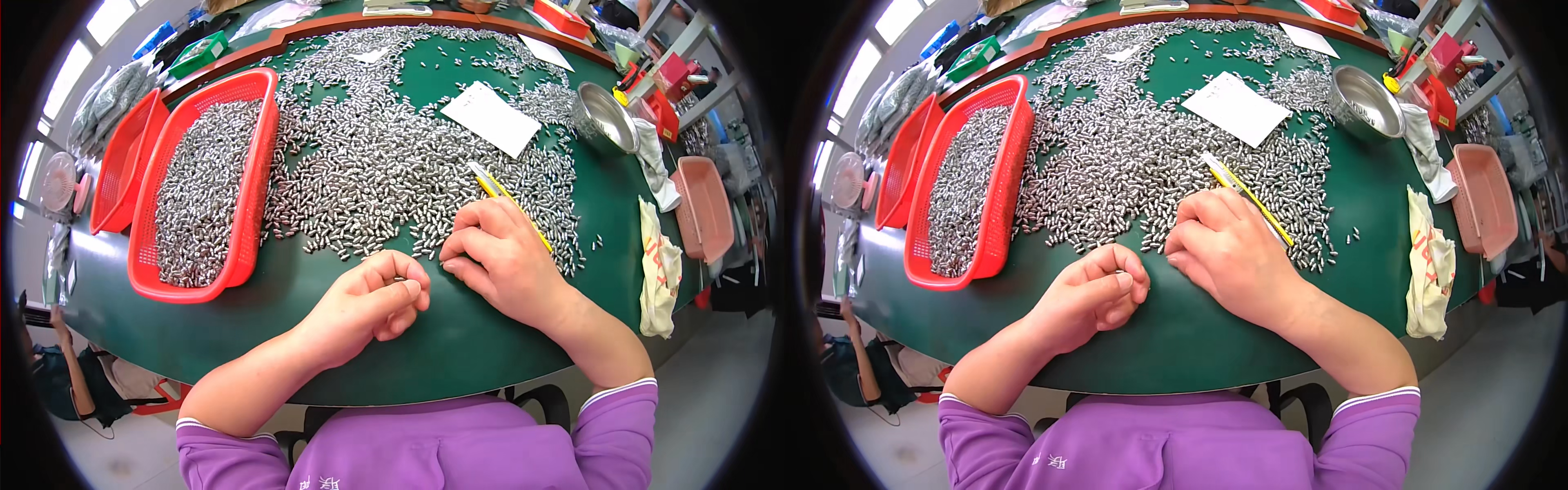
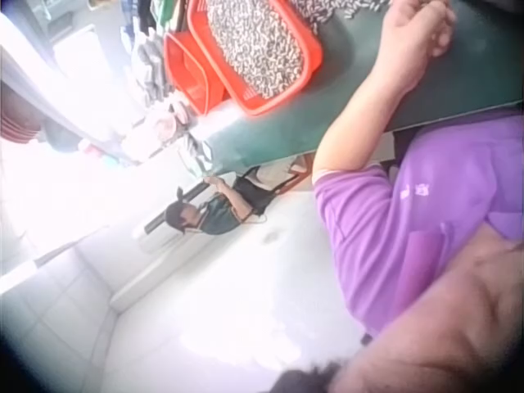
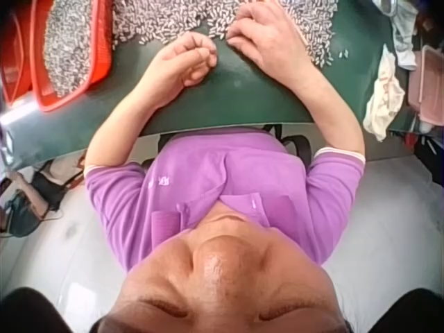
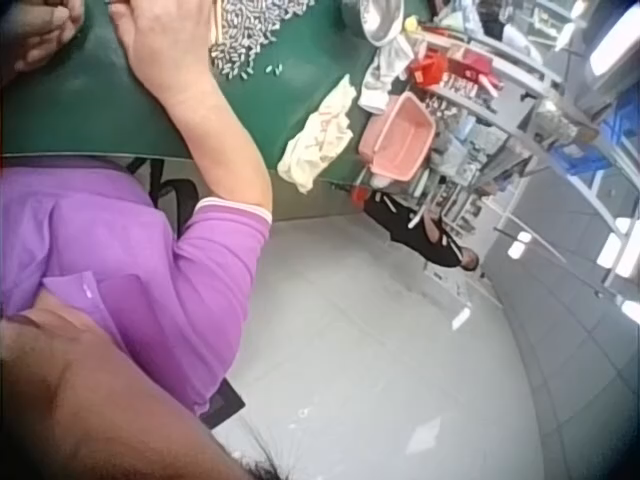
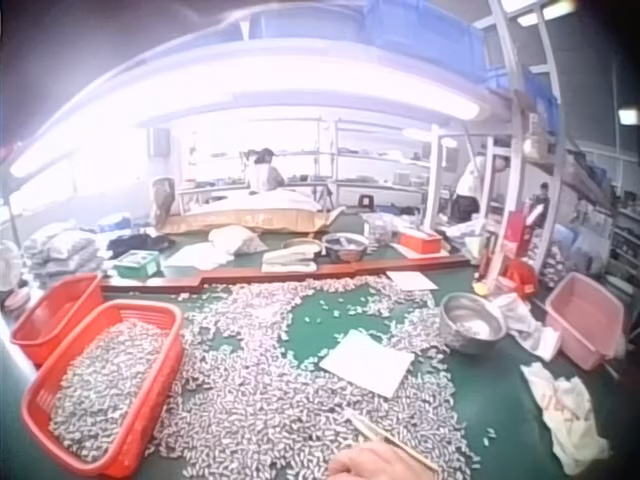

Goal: Inspecting and sorting small metal components on a factory workbench.

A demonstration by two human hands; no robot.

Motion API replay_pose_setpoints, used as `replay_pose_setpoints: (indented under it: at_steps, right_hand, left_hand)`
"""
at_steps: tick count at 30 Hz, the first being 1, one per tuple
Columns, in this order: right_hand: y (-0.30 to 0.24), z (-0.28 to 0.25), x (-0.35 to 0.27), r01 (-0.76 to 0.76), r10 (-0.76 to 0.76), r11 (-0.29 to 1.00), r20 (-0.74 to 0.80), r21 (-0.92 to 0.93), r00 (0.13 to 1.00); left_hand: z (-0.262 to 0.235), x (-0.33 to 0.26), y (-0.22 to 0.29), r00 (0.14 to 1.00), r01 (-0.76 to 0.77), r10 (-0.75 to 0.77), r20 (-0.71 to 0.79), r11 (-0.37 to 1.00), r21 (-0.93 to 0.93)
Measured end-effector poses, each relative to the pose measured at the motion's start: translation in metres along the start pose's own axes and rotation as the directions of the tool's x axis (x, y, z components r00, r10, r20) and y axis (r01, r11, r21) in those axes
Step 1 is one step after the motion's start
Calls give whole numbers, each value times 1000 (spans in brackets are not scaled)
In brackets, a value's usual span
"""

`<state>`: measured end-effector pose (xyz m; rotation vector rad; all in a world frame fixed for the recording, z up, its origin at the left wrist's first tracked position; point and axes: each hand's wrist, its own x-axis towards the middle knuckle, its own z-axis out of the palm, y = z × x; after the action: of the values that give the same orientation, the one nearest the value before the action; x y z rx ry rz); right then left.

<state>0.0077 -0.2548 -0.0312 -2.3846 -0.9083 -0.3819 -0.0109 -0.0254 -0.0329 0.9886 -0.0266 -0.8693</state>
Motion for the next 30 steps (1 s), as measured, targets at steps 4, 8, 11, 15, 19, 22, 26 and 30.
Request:
replay_pose_setpoints:
  at_steps: [4, 8, 11, 15, 19, 22, 26, 30]
  right_hand:
    - [-5, -5, 2, -106, 85, 926, 73, 363, 994]
    - [-10, -4, 2, -73, 48, 894, 67, 442, 997]
    - [-8, -3, 2, -45, 25, 910, 53, 413, 998]
    - [-7, -2, 4, 46, -52, 927, 7, 373, 999]
    - [-11, -5, 6, 140, -122, 950, -82, 277, 989]
    - [-9, -5, 5, 131, -102, 960, -128, 249, 987]
    - [-10, -7, 7, 183, -157, 959, -131, 217, 979]
    - [-8, -4, 5, 182, -157, 962, -135, 204, 978]
  left_hand:
    - [1, 0, -1, 999, 36, -37, 15, 999, 36]
    - [3, -1, 1, 998, 53, -56, 39, 996, 65]
    - [3, -1, 1, 997, 60, -62, 40, 997, 53]
    - [1, 0, -1, 996, 57, -61, 60, 996, 73]
    - [4, 0, -1, 998, 41, -46, 34, 990, 136]
    - [2, 0, -2, 1000, 5, -8, 28, 993, 121]
    - [3, 0, -2, 1000, -3, 2, 9, 996, 88]
    - [2, 0, -2, 1000, -15, 14, 21, 997, 81]
